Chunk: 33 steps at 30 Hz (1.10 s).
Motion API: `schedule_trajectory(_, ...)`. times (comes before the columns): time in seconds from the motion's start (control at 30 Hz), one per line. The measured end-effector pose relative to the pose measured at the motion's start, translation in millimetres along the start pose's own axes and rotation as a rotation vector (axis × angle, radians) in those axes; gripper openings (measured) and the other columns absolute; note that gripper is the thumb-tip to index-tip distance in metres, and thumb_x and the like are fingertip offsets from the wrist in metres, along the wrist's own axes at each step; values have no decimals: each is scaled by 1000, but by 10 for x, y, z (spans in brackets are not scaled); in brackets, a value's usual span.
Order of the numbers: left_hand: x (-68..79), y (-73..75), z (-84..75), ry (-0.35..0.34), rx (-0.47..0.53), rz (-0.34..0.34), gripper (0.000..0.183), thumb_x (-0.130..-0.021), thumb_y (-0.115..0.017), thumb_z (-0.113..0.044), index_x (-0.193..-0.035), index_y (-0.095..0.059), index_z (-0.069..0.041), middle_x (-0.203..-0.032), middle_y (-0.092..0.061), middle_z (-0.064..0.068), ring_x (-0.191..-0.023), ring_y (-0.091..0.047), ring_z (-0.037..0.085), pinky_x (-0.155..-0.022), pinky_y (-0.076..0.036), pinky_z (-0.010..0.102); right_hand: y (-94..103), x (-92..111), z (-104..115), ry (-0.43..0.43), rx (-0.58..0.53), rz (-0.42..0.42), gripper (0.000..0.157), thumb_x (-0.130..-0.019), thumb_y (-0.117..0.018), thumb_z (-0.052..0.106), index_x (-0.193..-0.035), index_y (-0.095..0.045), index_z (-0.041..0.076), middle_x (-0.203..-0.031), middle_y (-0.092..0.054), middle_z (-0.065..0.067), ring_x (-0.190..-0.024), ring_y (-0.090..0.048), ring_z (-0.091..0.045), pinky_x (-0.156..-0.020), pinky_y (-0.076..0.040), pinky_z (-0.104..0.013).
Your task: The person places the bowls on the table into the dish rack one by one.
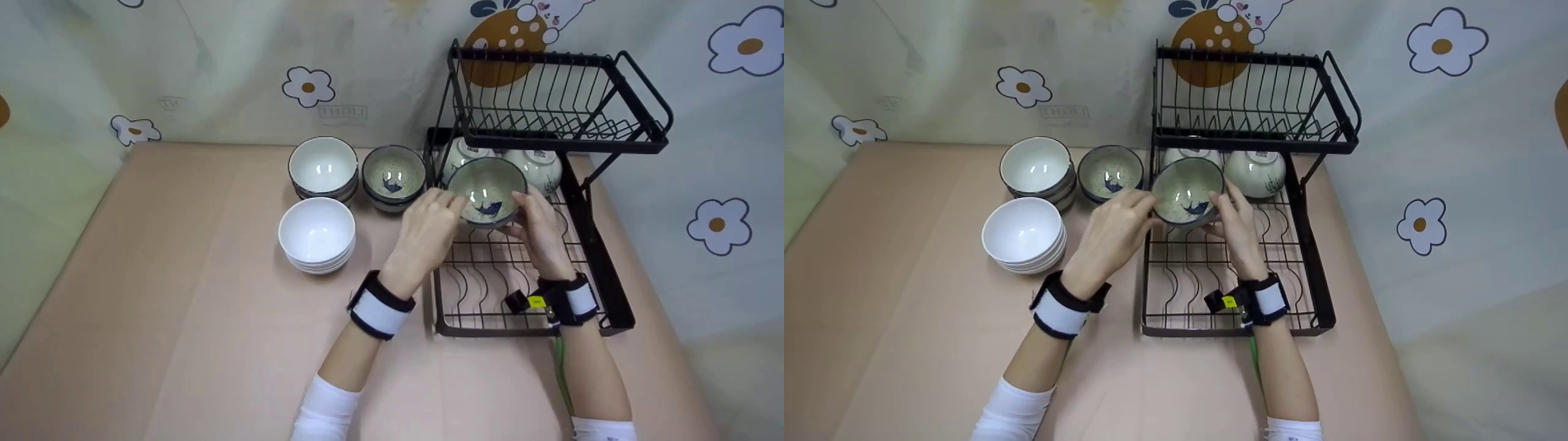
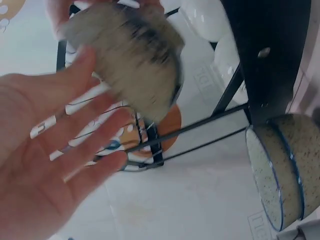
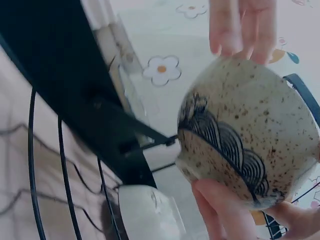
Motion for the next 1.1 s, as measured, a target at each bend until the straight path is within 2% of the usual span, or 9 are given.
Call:
schedule_trajectory(0.07,9,-3,46,73,3,-26,31,-83,-69,-20,-111,-65,-7,-101,-72,6,-88,-66,19,-72,-56,24,12,-7,13,35,34,-30,46,-97,-42,21,-140,-39,7,-114,-55,-8,-88,-63,-14,-73,-59,-25)
schedule_trajectory(0.13,17,-44,92,145,11,14,34,-84,-69,-24,-112,-63,-5,-97,-72,8,-81,-66,21,-63,-56,27,15,-18,23,65,55,-60,49,-97,-43,21,-145,-36,12,-123,-51,-12,-92,-63,-17,-73,-59,-25)
schedule_trajectory(0.33,54,-268,147,294,51,297,49,-86,-65,-37,-115,-61,3,-89,-72,14,-71,-68,26,-58,-56,32,28,-32,20,111,212,-168,60,-97,-47,28,-151,-23,20,-143,-40,-21,-107,-59,-27,-79,-58,-26)
schedule_trajectory(0.4,65,-316,137,311,59,376,51,-86,-65,-38,-115,-62,4,-94,-72,15,-75,-69,27,-60,-57,33,28,-35,10,129,280,-196,60,-97,-49,29,-151,-24,23,-142,-42,-21,-109,-57,-29,-79,-58,-24)
schedule_trajectory(0.47,71,-349,129,315,80,422,42,-86,-68,-34,-108,-66,2,-95,-72,14,-78,-69,27,-64,-57,35,22,-48,-6,158,382,-231,58,-95,-52,30,-149,-29,27,-130,-51,-21,-99,-59,-26,-74,-57,-21)
schedule_trajectory(0.63,75,-385,127,317,118,490,20,-83,-71,-21,-93,-71,-4,-94,-71,11,-84,-69,29,-71,-57,39,-32,-91,-60,230,686,-305,58,-91,-57,38,-145,-37,28,-93,-56,-9,-68,-50,-11,-54,-45,-20)
schedule_trajectory(0.77,73,-388,128,329,126,526,19,-83,-71,-18,-96,-70,-4,-99,-70,12,-88,-68,29,-76,-56,40,-89,-106,-130,272,813,-296,60,-88,-61,38,-143,-41,23,-87,-52,-9,-69,-47,-16,-59,-42,-26)
schedule_trajectory(0.97,67,-388,114,331,145,540,18,-82,-72,-16,-96,-69,-5,-99,-70,11,-89,-67,28,-77,-56,39,-139,-117,-241,310,922,-278,63,-85,-67,37,-141,-44,20,-116,-53,-28,-88,-57,-34,-71,-52,-44)
schedule_trajectory(1.1,64,-386,108,330,139,534,20,-82,-73,-19,-96,-70,-6,-99,-71,11,-88,-68,29,-76,-55,40,-155,-126,-281,374,973,-264,62,-84,-68,37,-139,-46,18,-124,-50,-33,-99,-58,-43,-79,-52,-53)
Point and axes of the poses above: each hand's wrist, its own x-axis away from the middle knuckle, its own y-axis out of the back of the hand, z = x × y, the point moved 2 cm from there along -x, towards the middle knuckle
